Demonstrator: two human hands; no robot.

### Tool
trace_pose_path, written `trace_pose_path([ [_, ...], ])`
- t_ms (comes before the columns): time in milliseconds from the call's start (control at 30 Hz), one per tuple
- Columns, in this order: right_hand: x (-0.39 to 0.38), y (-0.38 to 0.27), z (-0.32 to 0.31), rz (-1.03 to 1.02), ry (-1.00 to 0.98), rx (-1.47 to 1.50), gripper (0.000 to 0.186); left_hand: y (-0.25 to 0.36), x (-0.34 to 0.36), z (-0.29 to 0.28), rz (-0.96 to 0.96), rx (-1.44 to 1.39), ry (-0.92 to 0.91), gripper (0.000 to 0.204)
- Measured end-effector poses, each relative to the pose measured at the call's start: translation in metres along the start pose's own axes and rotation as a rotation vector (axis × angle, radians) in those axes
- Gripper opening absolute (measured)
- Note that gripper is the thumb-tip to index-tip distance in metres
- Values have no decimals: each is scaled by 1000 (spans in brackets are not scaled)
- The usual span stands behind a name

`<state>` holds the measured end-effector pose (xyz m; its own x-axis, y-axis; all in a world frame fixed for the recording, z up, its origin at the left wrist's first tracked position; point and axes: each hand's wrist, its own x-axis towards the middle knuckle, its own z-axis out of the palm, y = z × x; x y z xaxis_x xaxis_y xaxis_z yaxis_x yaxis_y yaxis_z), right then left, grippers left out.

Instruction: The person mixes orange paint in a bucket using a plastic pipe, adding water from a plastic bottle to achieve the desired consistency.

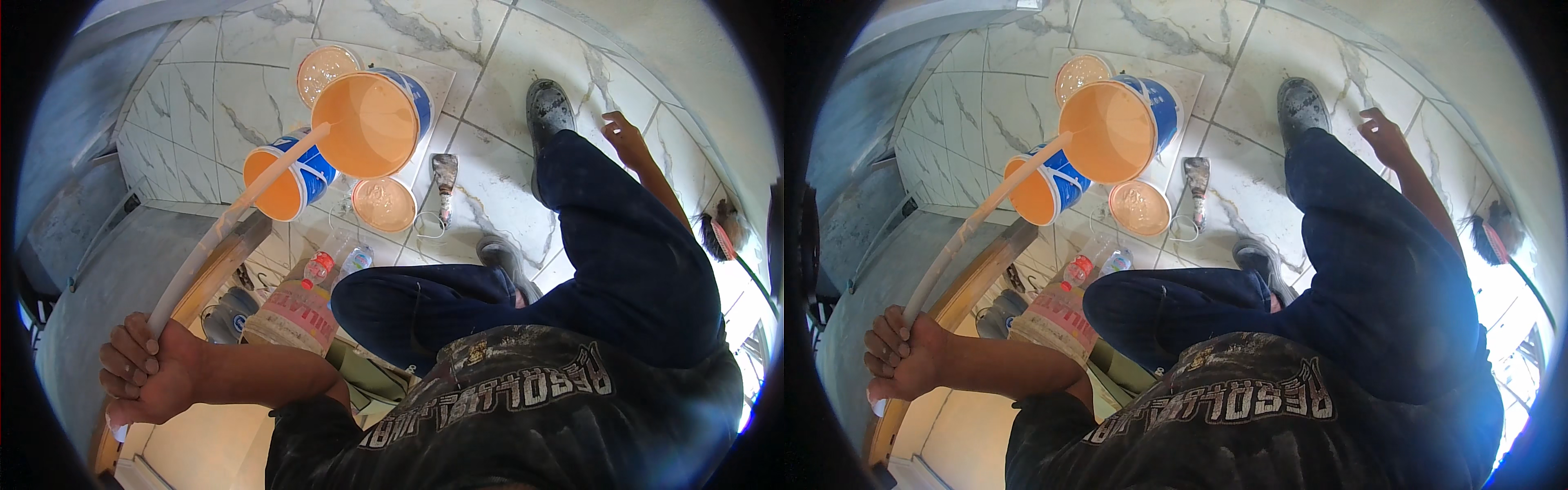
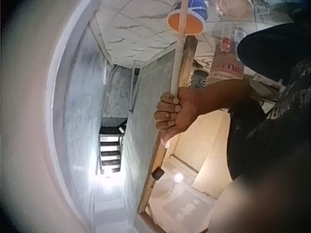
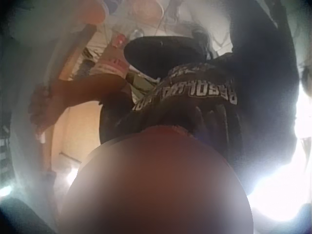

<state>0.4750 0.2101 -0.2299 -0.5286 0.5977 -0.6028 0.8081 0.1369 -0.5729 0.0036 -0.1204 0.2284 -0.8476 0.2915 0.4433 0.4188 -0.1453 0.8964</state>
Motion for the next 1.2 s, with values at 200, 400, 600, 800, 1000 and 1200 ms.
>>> trace_pose_path([
  [200,-1,1,0,4,-2,2,40,-2,-1,3,10,33,4,67],
  [400,0,4,-1,-15,-24,21,37,-3,3,0,19,32,52,67],
  [600,0,3,3,-19,-17,22,38,-15,12,-30,-26,45,84,65],
  [800,-2,4,-6,-19,15,10,39,-42,13,-83,-135,-156,258,57],
  [1000,-1,-14,8,-35,-12,39,40,-45,16,-122,-240,-282,350,59],
  [1200,-9,-19,-9,-26,17,4,40,-56,12,-105,-216,-229,394,56],
])
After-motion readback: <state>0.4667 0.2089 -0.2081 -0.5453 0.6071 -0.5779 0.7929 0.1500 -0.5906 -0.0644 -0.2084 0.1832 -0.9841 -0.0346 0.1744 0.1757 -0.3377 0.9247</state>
